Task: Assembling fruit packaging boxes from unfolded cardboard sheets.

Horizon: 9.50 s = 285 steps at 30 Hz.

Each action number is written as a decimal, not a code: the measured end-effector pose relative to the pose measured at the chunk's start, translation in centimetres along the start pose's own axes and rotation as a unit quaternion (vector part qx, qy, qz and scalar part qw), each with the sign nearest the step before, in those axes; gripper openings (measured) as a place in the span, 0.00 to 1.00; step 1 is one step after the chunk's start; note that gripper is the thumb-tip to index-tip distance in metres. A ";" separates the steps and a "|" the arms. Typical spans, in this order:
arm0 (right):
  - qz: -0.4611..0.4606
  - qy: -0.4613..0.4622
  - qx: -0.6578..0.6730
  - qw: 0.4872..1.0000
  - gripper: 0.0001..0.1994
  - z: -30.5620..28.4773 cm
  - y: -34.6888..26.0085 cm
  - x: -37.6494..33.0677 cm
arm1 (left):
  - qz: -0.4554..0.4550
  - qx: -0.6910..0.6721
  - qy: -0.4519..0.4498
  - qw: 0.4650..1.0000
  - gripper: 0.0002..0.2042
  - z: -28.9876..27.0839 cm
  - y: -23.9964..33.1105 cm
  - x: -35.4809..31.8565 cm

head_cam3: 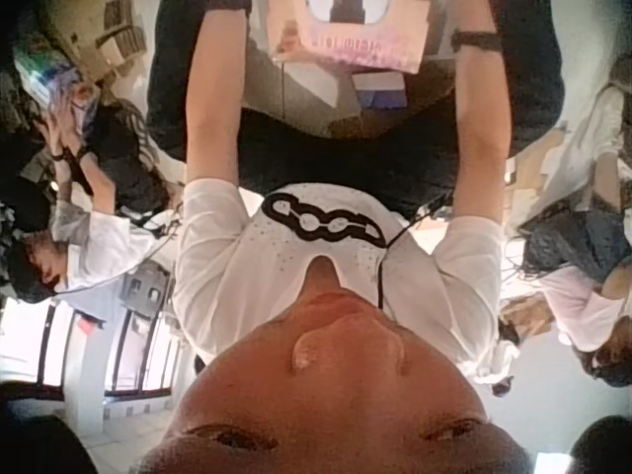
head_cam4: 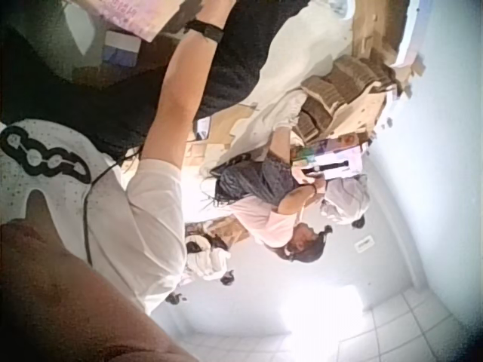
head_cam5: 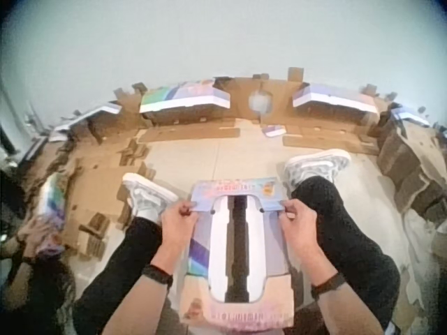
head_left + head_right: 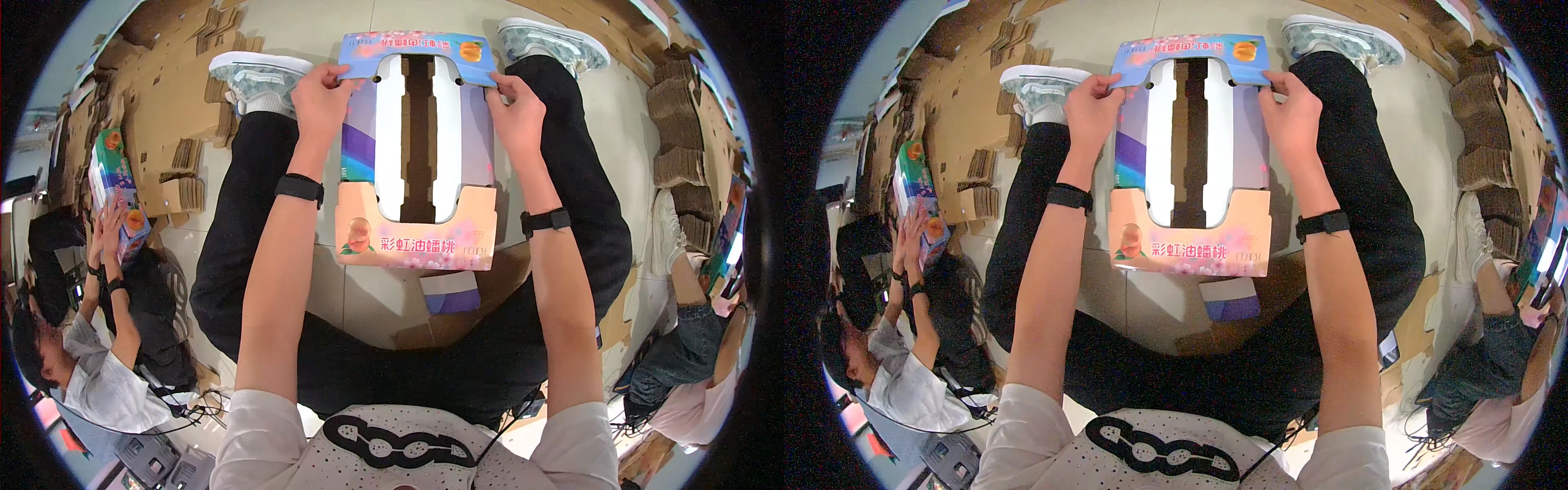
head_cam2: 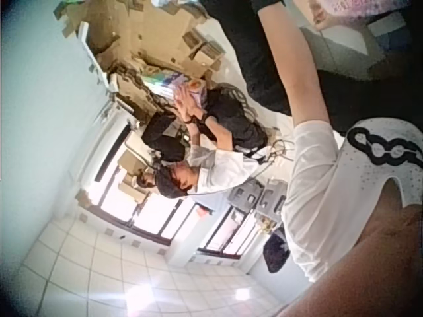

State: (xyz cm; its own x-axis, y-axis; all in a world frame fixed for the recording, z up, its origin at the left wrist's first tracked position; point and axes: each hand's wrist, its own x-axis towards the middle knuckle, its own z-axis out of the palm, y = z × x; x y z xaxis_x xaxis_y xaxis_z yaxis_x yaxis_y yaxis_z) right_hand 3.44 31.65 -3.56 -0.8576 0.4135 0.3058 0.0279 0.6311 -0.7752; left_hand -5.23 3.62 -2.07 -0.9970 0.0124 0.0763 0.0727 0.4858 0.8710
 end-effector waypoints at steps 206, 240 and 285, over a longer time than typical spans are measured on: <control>0.291 -0.224 0.054 0.929 0.37 -2.1 -5.6 -10.4 | -0.274 -0.214 -0.091 0.933 0.25 -3.5 -3.4 -13.6; 0.146 -0.288 -0.108 0.940 0.47 -4.3 -8.0 -11.1 | -0.179 -0.182 0.000 0.967 0.27 -2.7 -5.0 -14.1; 0.015 -0.057 -0.161 0.985 0.31 -3.0 -3.7 -10.2 | -0.225 -0.346 0.024 0.911 0.24 0.1 -0.4 -20.6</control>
State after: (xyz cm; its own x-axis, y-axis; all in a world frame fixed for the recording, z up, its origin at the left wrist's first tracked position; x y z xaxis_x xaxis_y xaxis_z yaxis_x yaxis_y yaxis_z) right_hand 13.68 27.08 -2.15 -0.9053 0.3702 0.2084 0.1989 0.8027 -0.5622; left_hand 15.26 3.29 -4.07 -0.9290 -0.0975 -0.3570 -0.3271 -0.2351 0.9153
